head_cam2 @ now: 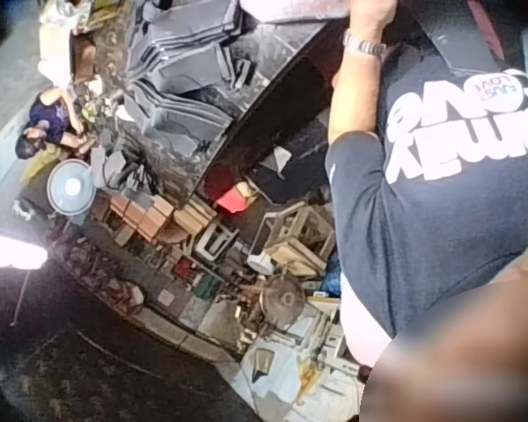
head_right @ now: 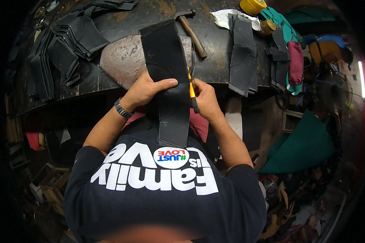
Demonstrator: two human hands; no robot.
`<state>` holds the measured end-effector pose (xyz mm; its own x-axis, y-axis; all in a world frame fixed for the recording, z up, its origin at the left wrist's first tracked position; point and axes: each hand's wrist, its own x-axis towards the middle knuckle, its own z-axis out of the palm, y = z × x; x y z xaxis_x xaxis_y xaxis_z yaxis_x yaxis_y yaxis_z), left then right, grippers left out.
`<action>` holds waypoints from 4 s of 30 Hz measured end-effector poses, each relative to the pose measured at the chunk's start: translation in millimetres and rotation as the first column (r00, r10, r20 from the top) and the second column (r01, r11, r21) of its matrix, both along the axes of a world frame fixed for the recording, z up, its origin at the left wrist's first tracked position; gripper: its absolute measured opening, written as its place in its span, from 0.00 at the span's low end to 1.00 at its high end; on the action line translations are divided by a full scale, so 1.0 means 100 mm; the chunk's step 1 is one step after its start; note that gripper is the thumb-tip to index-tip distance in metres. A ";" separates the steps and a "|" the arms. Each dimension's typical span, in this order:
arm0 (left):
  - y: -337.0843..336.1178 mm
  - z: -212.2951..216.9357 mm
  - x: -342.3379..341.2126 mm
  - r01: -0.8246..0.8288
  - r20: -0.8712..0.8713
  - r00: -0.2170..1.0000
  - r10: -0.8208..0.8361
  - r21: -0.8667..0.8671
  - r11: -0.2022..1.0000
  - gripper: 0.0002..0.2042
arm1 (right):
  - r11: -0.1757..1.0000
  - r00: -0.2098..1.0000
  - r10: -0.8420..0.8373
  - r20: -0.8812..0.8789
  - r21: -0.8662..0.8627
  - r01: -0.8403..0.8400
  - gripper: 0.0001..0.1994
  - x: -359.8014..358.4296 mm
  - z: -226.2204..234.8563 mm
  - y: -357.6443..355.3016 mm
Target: The person uses shears to cut a black leather piece along a marked outline, then separates and stacks the cut pieces on the workbench. The person repeats the cutting process on another leather piece, aligning and trimming edges before stacking the finished parts.
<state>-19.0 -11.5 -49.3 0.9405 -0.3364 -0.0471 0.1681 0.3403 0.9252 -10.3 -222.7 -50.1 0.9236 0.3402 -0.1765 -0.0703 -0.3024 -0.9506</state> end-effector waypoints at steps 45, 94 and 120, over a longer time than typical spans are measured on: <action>0.12 -0.13 -0.03 -0.143 -0.320 0.943 -0.090 -0.633 0.761 0.20 | 0.901 0.980 0.178 -0.083 0.415 -0.128 0.26 -0.43 0.44 0.06; -0.25 0.07 -0.09 -0.073 0.504 0.421 -0.754 0.848 0.526 0.22 | 0.581 0.869 -0.094 0.486 -0.682 0.444 0.13 2.43 0.01 0.04; 0.38 0.12 0.31 -0.503 0.673 0.740 0.000 0.554 0.663 0.13 | 0.441 0.656 -0.192 0.730 -0.533 0.723 0.48 1.28 -0.01 -0.72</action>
<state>11.9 26.8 -37.4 0.8864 -0.1881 0.4231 -0.4597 -0.4670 0.7554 117.6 -294.7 -51.5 0.8900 -0.1821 0.4179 -0.0557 -0.9533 -0.2968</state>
